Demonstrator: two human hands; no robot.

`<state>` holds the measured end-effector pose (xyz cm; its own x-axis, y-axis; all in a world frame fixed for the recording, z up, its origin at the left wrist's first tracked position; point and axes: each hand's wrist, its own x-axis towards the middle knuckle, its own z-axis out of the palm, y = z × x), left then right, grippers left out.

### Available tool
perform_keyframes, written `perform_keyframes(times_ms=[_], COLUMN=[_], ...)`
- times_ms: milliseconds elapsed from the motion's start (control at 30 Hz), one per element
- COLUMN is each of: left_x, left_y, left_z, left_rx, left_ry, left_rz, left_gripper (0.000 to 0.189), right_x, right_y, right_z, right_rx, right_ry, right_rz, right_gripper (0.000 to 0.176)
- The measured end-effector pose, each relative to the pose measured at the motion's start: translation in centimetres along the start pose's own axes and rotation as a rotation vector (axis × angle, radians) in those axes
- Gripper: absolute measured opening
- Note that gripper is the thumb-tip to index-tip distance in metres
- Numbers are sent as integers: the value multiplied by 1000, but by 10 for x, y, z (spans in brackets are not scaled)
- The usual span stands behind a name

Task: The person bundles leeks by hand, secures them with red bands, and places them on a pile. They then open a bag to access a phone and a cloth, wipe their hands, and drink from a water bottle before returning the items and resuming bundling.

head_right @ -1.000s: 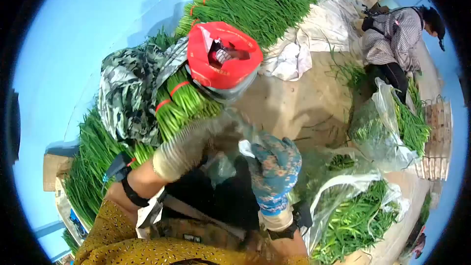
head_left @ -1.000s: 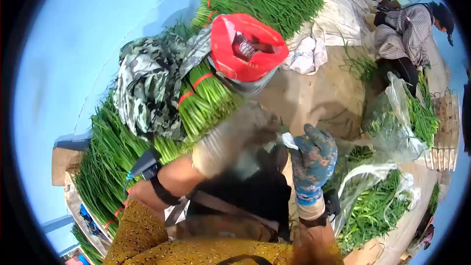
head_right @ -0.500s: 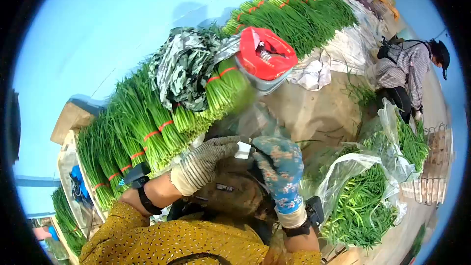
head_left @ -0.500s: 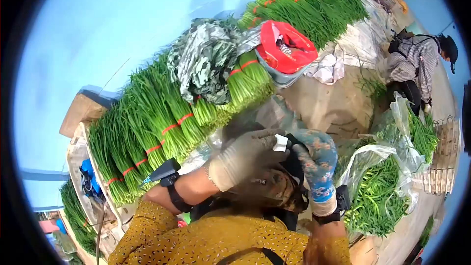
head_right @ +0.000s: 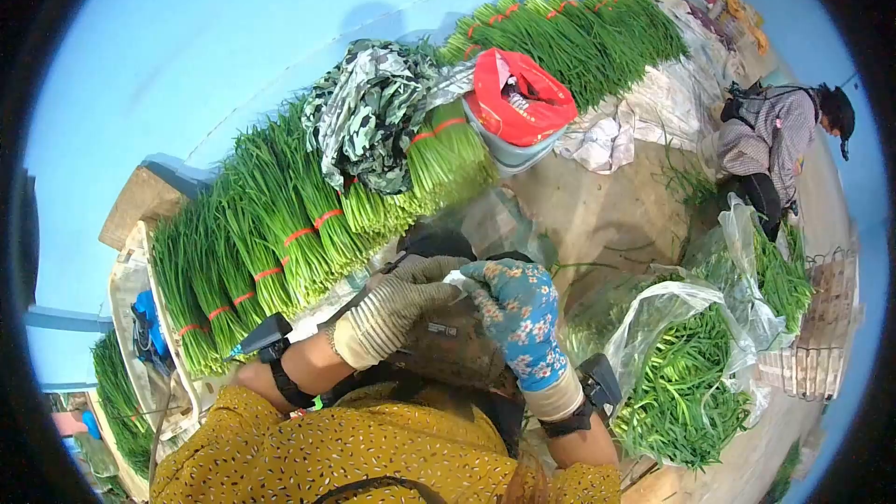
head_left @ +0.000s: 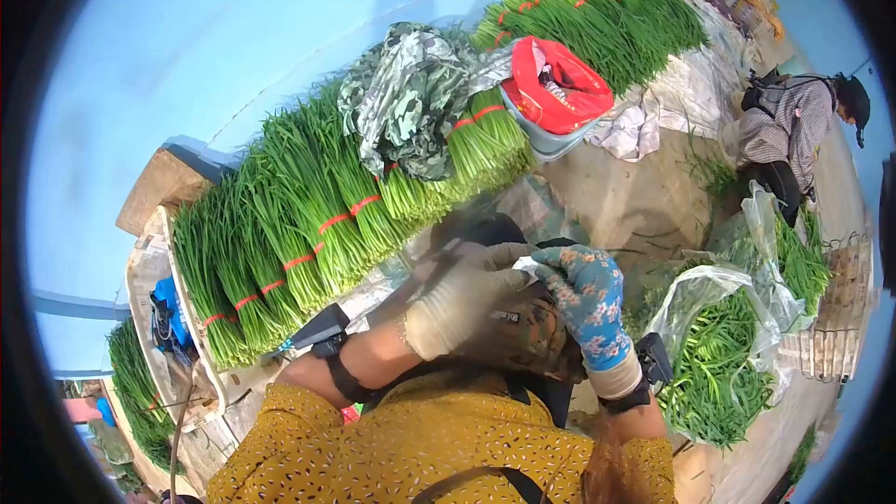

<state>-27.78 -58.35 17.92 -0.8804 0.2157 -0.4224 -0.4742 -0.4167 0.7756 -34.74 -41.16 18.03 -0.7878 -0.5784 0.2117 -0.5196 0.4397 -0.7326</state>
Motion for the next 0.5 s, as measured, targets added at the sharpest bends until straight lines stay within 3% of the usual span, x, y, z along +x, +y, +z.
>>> perform_keyframes(times_ms=[133, 233, 333, 433, 500], left_x=[0, 0, -1, 4, 14], left_y=[6, 9, 15, 7, -9], left_z=[8, 12, 16, 12, 5], left_rx=[-70, -100, -109, -75, -66], left_ry=[35, 68, 127, 88, 33], left_rz=[-54, -70, -104, -101, -44], left_gripper=[39, 34, 31, 31, 33], right_x=[-3, -2, 3, 5, 1], right_y=[7, 11, -3, -2, 2], right_z=[4, 4, -8, -11, -5], right_rx=[356, 374, 45, -119, 53], right_ry=[9, 11, 2, -70, -22], right_rz=[294, 227, -100, -139, 29], right_gripper=[22, 26, 28, 27, 25])
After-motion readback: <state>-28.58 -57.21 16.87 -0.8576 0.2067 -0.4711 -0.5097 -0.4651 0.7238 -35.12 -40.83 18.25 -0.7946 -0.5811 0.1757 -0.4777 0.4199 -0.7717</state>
